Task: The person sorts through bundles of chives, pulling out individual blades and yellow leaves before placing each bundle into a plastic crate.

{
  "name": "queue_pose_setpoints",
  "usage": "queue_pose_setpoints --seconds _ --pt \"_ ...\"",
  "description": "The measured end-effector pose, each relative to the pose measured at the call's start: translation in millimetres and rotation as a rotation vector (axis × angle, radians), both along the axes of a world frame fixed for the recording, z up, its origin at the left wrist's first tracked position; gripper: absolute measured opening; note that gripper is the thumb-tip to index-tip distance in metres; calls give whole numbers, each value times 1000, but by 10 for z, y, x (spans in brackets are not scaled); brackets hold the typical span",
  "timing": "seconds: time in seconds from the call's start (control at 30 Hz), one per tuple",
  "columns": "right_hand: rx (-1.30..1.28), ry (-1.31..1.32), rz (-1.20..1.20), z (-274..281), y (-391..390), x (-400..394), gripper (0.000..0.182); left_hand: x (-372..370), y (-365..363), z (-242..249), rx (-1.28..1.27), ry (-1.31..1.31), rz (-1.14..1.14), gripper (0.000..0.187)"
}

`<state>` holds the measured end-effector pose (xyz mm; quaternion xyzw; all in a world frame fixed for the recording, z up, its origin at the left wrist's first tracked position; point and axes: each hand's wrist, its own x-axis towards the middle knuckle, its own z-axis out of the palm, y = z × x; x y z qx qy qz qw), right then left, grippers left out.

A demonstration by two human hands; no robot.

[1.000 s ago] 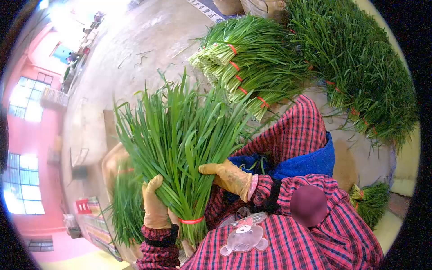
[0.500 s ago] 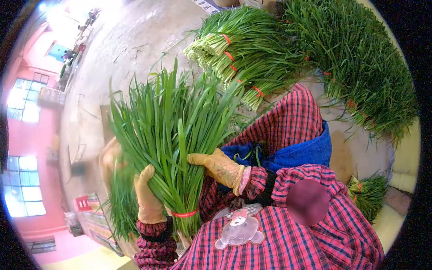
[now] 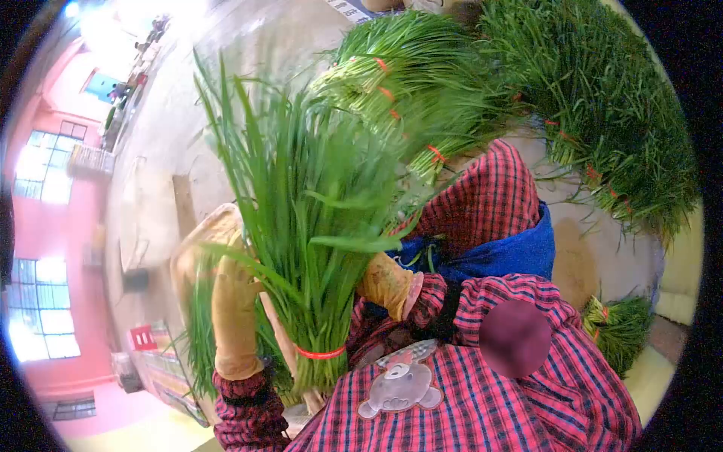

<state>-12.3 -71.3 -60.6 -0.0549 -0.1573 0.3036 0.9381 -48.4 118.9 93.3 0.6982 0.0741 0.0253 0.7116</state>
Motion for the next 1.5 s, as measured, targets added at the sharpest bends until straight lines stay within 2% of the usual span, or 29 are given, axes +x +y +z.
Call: queue_pose_setpoints --seconds 0.03,0.1,0.13,0.23,0.33,0.37,0.43,0.47,0.5,0.53,0.57,0.6,0.63,0.73,0.77,0.83,0.87,0.93,0.97,1.07,1.13,1.2,1.23,1.27,1.3,1.37,1.4,1.43,1.5 --pt "-1 -160 -41 86 -122 14 44 -10 76 40 81 37 -8 47" --pt "-44 -205 -37 29 -200 -4 39 -88 43 73 343 78 76 54" --pt "-106 -189 -37 -46 -224 -19 37 -126 63 38 336 76 74 54" --pt "-311 -162 -45 -284 -170 -48 30 -199 183 -195 122 232 -114 64" --pt "-524 -150 -59 -572 -85 -67 24 -155 117 -314 -110 394 -206 62" --pt "-585 -138 -63 -723 -61 -70 22 -152 99 -420 -108 387 -206 62" --pt "-695 -89 -67 -1107 -22 -80 19 -145 39 -570 -363 461 -33 53" --pt "-749 -42 -71 -1414 5 -94 18 -106 -46 -566 -499 541 38 48" --pt "-812 27 -81 -1860 37 -124 17 -76 -13 -624 -500 533 33 48" --pt "-888 120 -102 -2514 89 -186 16 -40 40 -737 -538 489 37 45" --pt "-984 241 -119 -3394 102 -299 16 -15 71 -804 -576 447 41 43" --pt "-1132 415 -128 -4821 137 -470 16 24 31 -724 -526 469 75 39" --pt "-890 310 -160 -3701 125 -291 19 31 -9 -643 -527 467 74 39" --pt "-294 157 -126 -2290 262 -48 36 48 -78 -451 -507 360 120 31" --pt "-552 -41 -69 -1668 38 15 38 34 -80 -405 -502 357 120 31" --pt "-1040 -558 28 -306 -416 155 44 -14 -78 -325 -281 199 196 32" --pt "-1031 -636 31 -42 -475 195 45 -10 -56 -295 -231 181 195 33" --pt "-799 -645 13 103 -535 259 47 -32 -95 -152 -216 167 193 38" --pt "-595 -595 12 117 -564 281 48 -44 -106 -113 -204 158 189 46" --pt "27 -456 55 -79 -484 328 52 -65 -86 -95 -155 137 202 45" --pt "135 -447 74 -400 -294 348 53 -61 -187 -26 -150 118 282 44" --pt "637 -434 233 -1193 256 428 64 -81 -128 -81 -127 99 267 42" --pt "889 -419 314 -936 360 481 70 -86 -103 -101 -100 81 257 40" --pt "404 -414 130 -694 -268 378 54 -80 -100 -105 -101 80 256 40" --pt "404 -415 131 -325 -387 352 54 -71 -97 -107 -86 89 230 43" --pt "-242 -340 205 102 -517 330 50 -51 -126 -146 -73 102 212 46" --pt "-604 -801 -19 229 -619 401 45 -11 -183 -193 31 124 182 51" --pt "-604 -794 -21 535 -525 383 45 65 -278 -170 136 146 147 56" --pt "-837 -250 4 1070 -167 388 54 136 -383 -64 157 284 118 66"
